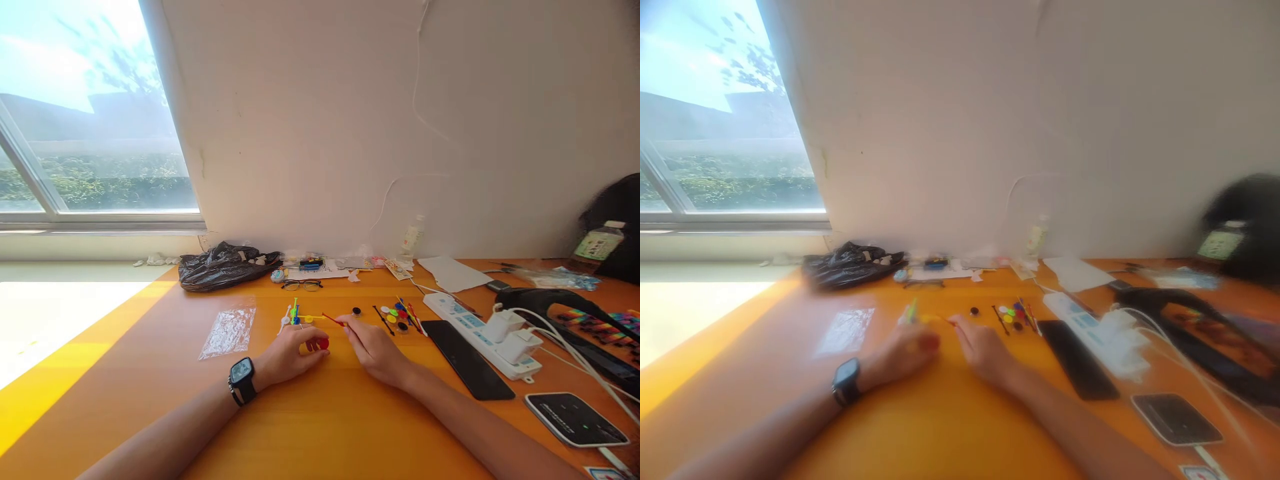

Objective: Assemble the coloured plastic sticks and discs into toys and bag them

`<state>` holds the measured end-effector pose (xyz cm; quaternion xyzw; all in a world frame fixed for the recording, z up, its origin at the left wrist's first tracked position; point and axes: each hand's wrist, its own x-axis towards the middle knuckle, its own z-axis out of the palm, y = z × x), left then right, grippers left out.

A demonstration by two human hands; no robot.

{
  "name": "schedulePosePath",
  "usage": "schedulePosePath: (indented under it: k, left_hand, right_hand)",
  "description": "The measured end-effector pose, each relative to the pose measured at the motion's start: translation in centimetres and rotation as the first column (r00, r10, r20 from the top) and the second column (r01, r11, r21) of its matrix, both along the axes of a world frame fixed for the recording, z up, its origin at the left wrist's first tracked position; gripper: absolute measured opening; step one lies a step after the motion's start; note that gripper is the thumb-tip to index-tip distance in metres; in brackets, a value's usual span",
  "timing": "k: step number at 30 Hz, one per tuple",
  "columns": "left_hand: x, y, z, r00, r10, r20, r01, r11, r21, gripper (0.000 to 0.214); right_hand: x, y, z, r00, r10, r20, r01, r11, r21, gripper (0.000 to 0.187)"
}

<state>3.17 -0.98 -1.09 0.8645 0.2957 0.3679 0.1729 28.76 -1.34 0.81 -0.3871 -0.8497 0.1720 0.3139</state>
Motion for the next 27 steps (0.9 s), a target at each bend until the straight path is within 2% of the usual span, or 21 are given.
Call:
schedulePosePath:
  k: [2,5,9,14,20,25,27]
  left_hand:
    - [0.0,0.0,0.1,1.0,-0.009,-0.002,0.009,1.0,-0.028,0.009]
    - [0.1,-0.2,0.6,0.999,-0.006,0.052,0.011,0.997,-0.08,0.012]
    - [0.5,-0.7,1.3,0.979,0.023,0.202,0.017,0.981,-0.194,0.015]
    - [0.7,-0.8,1.4,0.963,0.006,0.27,0.082,0.946,-0.315,0.031]
    - [0.6,-1.0,1.4,0.958,-0.016,0.285,0.122,0.926,-0.357,0.039]
    - [0.6,-0.9,1.3,0.957,-0.021,0.29,0.134,0.917,-0.377,0.046]
    - [0.6,-0.9,1.3,0.957,-0.014,0.291,0.129,0.915,-0.381,0.046]
  right_hand:
    - [0.0,0.1,-0.1,0.999,-0.019,-0.038,0.017,0.999,-0.041,0.031]
    - [0.0,0.4,-0.4,0.984,0.029,-0.175,-0.052,0.991,-0.126,0.022]
    - [-0.2,0.5,-0.7,0.963,0.032,-0.268,-0.087,0.977,-0.195,0.029]
    - [-0.8,-0.4,-0.5,0.95,-0.038,-0.311,-0.006,0.99,-0.139,0.037]
    - [-1.1,-1.1,-0.2,0.929,-0.03,-0.37,-0.031,0.987,-0.158,0.036]
    - [-1.0,-1.2,-0.1,0.906,-0.079,-0.415,0.031,0.992,-0.122,0.032]
    - [-1.0,-1.2,0.0,0.91,-0.065,-0.409,0.007,0.99,-0.14,0.031]
